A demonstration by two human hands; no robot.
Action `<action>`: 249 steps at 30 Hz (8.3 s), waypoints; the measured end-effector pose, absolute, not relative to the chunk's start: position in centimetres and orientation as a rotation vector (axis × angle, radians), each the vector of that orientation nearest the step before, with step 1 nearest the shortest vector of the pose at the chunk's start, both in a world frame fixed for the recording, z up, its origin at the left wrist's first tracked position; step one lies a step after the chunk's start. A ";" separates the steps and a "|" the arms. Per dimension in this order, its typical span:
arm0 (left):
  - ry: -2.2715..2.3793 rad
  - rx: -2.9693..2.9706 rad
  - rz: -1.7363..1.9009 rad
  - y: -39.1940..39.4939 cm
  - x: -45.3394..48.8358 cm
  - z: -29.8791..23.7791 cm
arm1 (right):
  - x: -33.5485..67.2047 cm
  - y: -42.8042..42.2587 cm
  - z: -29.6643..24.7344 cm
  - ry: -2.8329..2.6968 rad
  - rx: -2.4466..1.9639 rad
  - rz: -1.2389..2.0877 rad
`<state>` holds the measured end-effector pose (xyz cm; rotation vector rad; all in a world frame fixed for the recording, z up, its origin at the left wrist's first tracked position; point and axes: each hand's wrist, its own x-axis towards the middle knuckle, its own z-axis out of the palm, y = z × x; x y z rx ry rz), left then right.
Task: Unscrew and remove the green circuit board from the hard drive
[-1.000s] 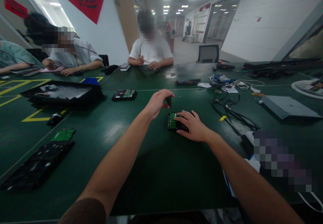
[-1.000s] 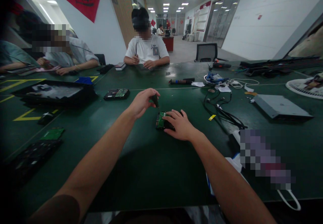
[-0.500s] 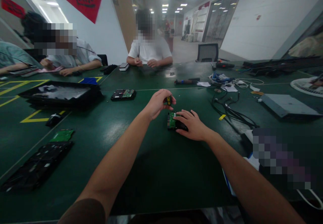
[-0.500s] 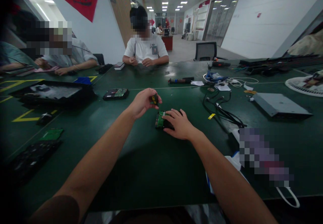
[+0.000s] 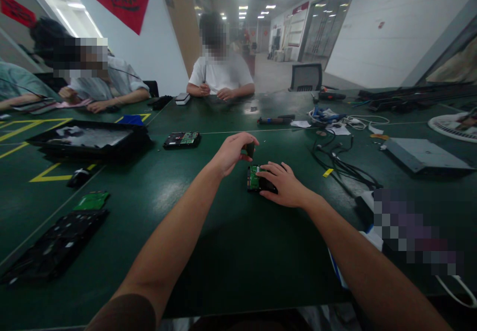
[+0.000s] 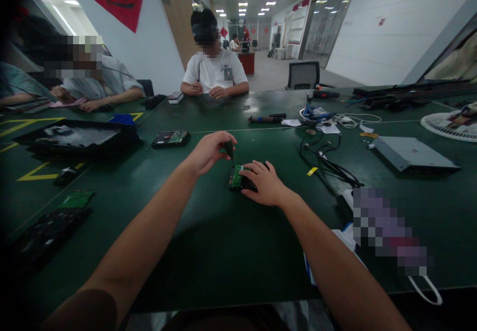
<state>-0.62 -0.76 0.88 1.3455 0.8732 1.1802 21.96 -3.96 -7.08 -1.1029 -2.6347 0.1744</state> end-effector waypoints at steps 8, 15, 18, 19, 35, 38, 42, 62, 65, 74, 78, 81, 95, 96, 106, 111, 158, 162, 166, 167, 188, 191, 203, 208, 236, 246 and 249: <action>0.785 1.184 1.167 -0.7 -0.6 0.8 | 22.0 -4.0 -7.0 -2.629 -1.107 0.173; 0.868 1.342 1.161 -0.4 -0.8 0.6 | 21.9 -4.0 -7.1 -2.622 -1.106 0.160; 0.888 1.352 1.139 -0.5 -0.7 0.7 | 22.0 -4.0 -7.1 -2.623 -1.104 0.165; 0.887 1.330 1.130 -0.6 -0.6 0.7 | 22.0 -4.0 -7.1 -2.622 -1.103 0.166; 0.919 1.301 1.176 -0.7 -0.7 0.9 | 22.0 -4.0 -7.1 -2.631 -1.099 0.164; 0.859 1.233 1.140 -0.9 -0.4 0.9 | 22.0 -3.9 -7.2 -2.627 -1.100 0.154; 0.770 1.162 1.114 -1.0 0.0 0.7 | 21.9 -3.9 -7.2 -2.626 -1.100 0.157; 0.788 1.160 1.153 -0.7 -0.6 0.9 | 21.8 -3.9 -7.1 -2.589 -1.074 0.191; 0.884 1.240 1.190 -0.5 -1.0 0.9 | 21.9 -3.9 -7.0 -2.597 -1.074 0.196; 0.884 1.285 1.171 -1.0 -0.9 1.3 | 21.8 -3.8 -7.1 -2.583 -1.071 0.200; 0.854 1.219 1.191 -0.9 -0.6 1.1 | 21.8 -3.9 -7.1 -2.582 -1.074 0.214; 0.858 1.219 1.233 -0.7 -0.6 0.9 | 21.9 -3.9 -7.0 -2.580 -1.076 0.219; 0.846 1.250 1.147 -1.2 -0.5 1.3 | 21.9 -3.9 -7.1 -2.594 -1.079 0.210; 0.844 1.231 1.156 -1.2 -0.5 1.3 | 21.9 -3.9 -7.0 -2.592 -1.080 0.212; 0.877 1.434 1.069 -1.3 -0.4 1.3 | 21.8 -4.0 -7.0 -2.589 -1.082 0.204; 0.920 1.383 1.102 -1.4 -0.1 1.2 | 21.9 -4.0 -7.0 -2.593 -1.085 0.204; 0.804 1.310 1.073 -1.4 -0.2 1.2 | 22.0 -3.9 -7.1 -2.595 -1.086 0.204; 0.919 1.424 1.123 -1.3 -0.5 1.5 | 22.0 -3.9 -7.1 -2.595 -1.090 0.203; 0.941 1.425 1.097 -1.6 -0.3 1.8 | 22.0 -3.9 -7.1 -2.599 -1.087 0.206; 0.920 1.403 1.086 -1.7 -0.2 1.9 | 22.0 -3.9 -7.1 -2.599 -1.089 0.208; 0.829 1.260 1.115 -1.3 0.0 1.2 | 22.1 -3.8 -7.4 -2.584 -1.077 0.225; 0.842 1.191 1.182 -1.0 -0.1 0.9 | 22.1 -3.8 -7.3 -2.582 -1.073 0.224; 0.864 1.278 1.126 -1.3 -0.2 1.3 | 22.1 -3.8 -7.2 -2.594 -1.091 0.217; 0.813 1.173 1.136 -0.8 -0.2 0.7 | 22.0 -3.9 -7.2 -2.591 -1.092 0.216; 0.874 1.279 1.096 -1.1 -0.4 1.1 | 22.1 -3.8 -7.3 -2.583 -1.082 0.225; 0.914 1.353 1.145 -0.6 -0.8 0.9 | 22.1 -3.8 -7.5 -2.574 -1.086 0.209; 0.897 1.376 1.114 -0.8 -0.7 1.0 | 22.1 -3.8 -7.5 -2.580 -1.087 0.209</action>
